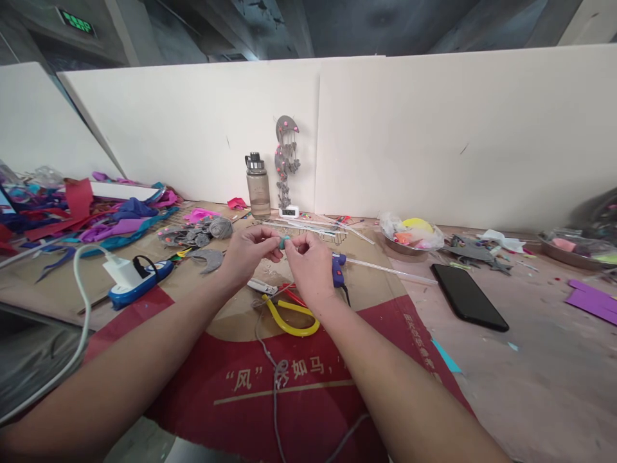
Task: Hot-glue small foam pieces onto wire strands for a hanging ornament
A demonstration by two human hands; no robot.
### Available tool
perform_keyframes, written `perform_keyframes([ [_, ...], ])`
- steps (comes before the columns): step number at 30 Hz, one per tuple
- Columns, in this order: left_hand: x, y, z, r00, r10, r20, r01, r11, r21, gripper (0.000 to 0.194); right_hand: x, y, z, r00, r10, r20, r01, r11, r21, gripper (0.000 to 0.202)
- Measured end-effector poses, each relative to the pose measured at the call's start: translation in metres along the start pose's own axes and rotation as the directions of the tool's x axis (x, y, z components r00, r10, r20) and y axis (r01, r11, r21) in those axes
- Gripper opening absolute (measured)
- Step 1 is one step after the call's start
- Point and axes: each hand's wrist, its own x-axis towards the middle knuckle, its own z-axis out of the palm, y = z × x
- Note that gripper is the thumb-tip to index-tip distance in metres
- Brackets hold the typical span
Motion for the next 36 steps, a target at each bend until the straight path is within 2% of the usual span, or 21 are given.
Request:
perform_keyframes([
  [7, 0.0, 0.001, -0.002, 0.999, -0.012, 0.047, 0.011, 1.0, 0.011, 0.01, 0.004, 0.007, 0.001, 1.0, 0.013, -0.009, -0.013, 0.999, 0.038, 0.018],
  [16, 0.004, 0.002, -0.008, 0.983, -0.056, 0.173, 0.051, 0.998, 0.031, 0.006, 0.005, 0.008, -0.004, 0.995, 0.015, 0.103, -0.022, 0.997, 0.07, 0.017],
  [24, 0.007, 0.0, -0.014, 0.928, -0.166, 0.332, 0.218, 0.968, -0.124, 0.027, 0.008, 0.009, -0.009, 0.985, 0.086, 0.15, -0.094, 0.994, 0.05, 0.017],
  [29, 0.008, -0.001, -0.015, 0.926, -0.164, 0.341, 0.185, 0.982, -0.03, 0.028, 0.009, 0.011, -0.009, 0.978, 0.105, 0.179, -0.116, 0.992, 0.052, 0.019],
  [36, 0.005, -0.002, -0.009, 0.952, -0.158, 0.261, 0.137, 0.986, 0.098, 0.022, 0.006, 0.015, -0.006, 0.983, 0.064, 0.17, -0.069, 0.997, 0.026, 0.02],
])
